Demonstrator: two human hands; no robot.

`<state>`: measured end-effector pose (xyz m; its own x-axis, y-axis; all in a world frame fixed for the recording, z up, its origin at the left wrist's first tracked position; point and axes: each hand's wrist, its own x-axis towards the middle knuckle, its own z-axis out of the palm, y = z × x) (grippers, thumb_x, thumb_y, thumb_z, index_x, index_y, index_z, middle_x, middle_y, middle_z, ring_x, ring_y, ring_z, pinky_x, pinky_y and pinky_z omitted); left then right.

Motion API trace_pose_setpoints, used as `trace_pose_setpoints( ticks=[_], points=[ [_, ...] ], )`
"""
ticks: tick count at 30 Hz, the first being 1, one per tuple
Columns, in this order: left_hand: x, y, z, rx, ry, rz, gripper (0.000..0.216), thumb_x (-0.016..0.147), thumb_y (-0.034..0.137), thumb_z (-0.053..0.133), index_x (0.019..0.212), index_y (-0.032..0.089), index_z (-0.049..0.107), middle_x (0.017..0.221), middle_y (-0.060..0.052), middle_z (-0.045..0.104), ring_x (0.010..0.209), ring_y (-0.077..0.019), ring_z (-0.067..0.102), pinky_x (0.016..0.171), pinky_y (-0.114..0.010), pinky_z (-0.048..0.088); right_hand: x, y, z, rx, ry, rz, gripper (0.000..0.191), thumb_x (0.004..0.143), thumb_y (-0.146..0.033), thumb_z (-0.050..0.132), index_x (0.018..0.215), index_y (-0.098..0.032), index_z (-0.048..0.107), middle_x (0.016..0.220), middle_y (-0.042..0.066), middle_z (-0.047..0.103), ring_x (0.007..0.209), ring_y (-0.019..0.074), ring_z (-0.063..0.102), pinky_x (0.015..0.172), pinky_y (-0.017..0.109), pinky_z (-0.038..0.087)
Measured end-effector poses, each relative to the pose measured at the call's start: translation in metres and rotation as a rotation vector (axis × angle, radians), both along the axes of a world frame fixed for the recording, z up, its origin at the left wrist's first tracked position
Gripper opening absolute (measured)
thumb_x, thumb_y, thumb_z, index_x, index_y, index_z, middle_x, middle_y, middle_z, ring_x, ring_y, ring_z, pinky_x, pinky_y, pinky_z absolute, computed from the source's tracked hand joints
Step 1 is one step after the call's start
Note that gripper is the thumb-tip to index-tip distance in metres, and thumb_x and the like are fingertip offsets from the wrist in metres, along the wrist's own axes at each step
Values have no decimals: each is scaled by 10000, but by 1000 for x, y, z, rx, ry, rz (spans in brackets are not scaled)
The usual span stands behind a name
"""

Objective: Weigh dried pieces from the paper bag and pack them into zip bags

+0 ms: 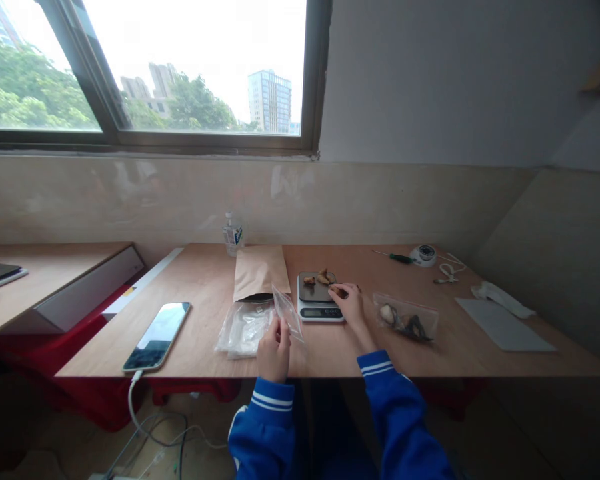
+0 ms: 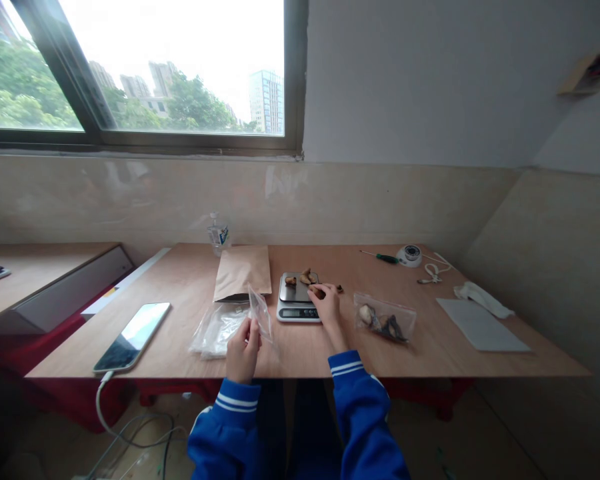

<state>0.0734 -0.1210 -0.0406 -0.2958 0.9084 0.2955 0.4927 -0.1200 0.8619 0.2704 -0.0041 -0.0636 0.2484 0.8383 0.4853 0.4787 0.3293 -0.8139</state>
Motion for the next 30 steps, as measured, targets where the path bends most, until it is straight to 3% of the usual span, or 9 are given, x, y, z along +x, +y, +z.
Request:
trace_pose_setpoints(
  ticks=[3,6,9,12,19,23,25,28,30],
  points=[
    [2,0,0,-12,4,-3,364,884,450,334,625,221,447,514,22,508,516,-149,512,543,-254,345,-16,-16,24,-113,287,160,307,663,-406,712,842,-157,687,898,94,655,869,236,591,798,382,464],
    [5,1,1,-24,10,2,359,887,455,329,654,220,468,523,20,510,521,-151,516,541,-255,343,-41,-42,58,-299,611,492,332,681,-398,725,922,-176,671,950,66,663,846,186,606,728,310,477],
    [7,1,0,-14,-3,-18,376,908,440,290,671,216,479,535,16,522,523,-147,523,549,-256,351,-65,-68,86,-428,747,739,302,667,-359,752,905,-194,668,955,44,661,826,155,610,702,274,480],
    [6,2,-4,-11,-15,-56,375,915,432,287,678,213,478,528,18,524,501,-140,522,538,-254,353,-81,-80,94,-447,729,811,261,653,-328,764,850,-189,665,913,34,662,820,144,612,732,271,486],
    [4,3,-10,12,-77,-35,366,907,435,301,672,214,475,520,21,518,500,-139,518,525,-247,367,-89,-66,66,-272,310,476,224,654,-303,733,819,-172,660,880,62,674,847,198,622,814,355,490],
    [3,0,-2,-9,-41,35,365,897,427,310,654,217,482,533,12,544,524,-148,537,534,-250,361,-86,-60,62,-246,258,564,263,778,-393,620,939,-191,668,989,79,678,888,198,631,808,358,505],
    [2,0,0,1,-26,77,381,893,430,309,615,219,458,526,9,536,524,-147,535,540,-251,357,-81,-52,58,-156,218,520,277,844,-408,528,964,-200,665,1045,88,662,957,202,615,826,360,503],
    [-1,0,0,11,-28,88,387,886,441,315,594,221,443,506,12,519,505,-145,522,535,-249,353,-70,-28,42,39,19,328,250,866,-324,482,996,-205,660,1154,106,613,1130,225,529,953,406,437],
    [-2,1,-2,5,-38,78,383,882,448,323,597,222,446,499,15,513,487,-141,511,521,-244,348,-64,-9,27,73,-137,247,261,841,-244,489,1048,-204,643,1213,112,580,1202,233,476,1029,442,364]
  ],
)
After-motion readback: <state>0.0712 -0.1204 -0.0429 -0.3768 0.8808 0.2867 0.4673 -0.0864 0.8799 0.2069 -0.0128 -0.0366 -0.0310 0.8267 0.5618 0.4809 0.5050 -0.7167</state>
